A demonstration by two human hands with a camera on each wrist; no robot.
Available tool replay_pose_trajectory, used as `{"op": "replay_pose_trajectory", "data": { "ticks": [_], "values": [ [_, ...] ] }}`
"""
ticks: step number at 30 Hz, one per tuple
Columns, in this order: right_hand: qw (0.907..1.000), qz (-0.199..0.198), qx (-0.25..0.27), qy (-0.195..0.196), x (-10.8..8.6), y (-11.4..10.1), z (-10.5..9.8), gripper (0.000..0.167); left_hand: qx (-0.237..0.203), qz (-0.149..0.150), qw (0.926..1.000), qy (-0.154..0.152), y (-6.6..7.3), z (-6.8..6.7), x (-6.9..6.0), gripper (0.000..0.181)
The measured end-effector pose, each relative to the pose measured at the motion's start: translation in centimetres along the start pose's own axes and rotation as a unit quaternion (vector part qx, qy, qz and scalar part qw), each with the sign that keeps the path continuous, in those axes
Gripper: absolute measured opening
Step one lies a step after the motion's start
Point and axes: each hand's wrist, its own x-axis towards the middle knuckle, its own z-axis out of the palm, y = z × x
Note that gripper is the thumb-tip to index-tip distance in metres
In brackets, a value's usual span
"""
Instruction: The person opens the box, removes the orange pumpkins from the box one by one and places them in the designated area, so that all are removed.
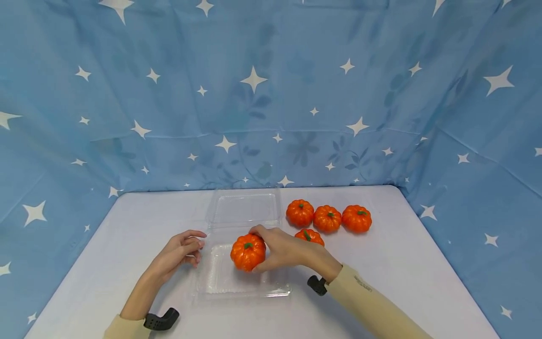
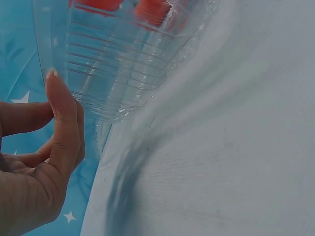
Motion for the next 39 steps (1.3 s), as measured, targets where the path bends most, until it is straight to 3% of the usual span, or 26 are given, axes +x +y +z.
{"op": "replay_pose_trajectory", "data": {
  "ticks": [16, 25, 39],
  "values": [
    [0.9969, 0.040, -0.004, 0.068, -3.6, 0.8, -1.3, 0.078, 0.003, -0.004, 1.0000, 0.007, -0.6, 0.6, 0.3, 0.044],
    [0.9882, 0.107, -0.029, 0.106, -6.1, 1.6, -2.1, 0.083, 0.002, -0.011, 0.9998, 0.016, -0.2, 0.7, 0.1, 0.045],
    [0.9781, 0.128, -0.036, 0.160, -9.8, 3.7, -4.1, 0.090, -0.003, -0.015, 0.9998, 0.014, -0.1, 0.0, 0.0, 0.046]
  ]
}}
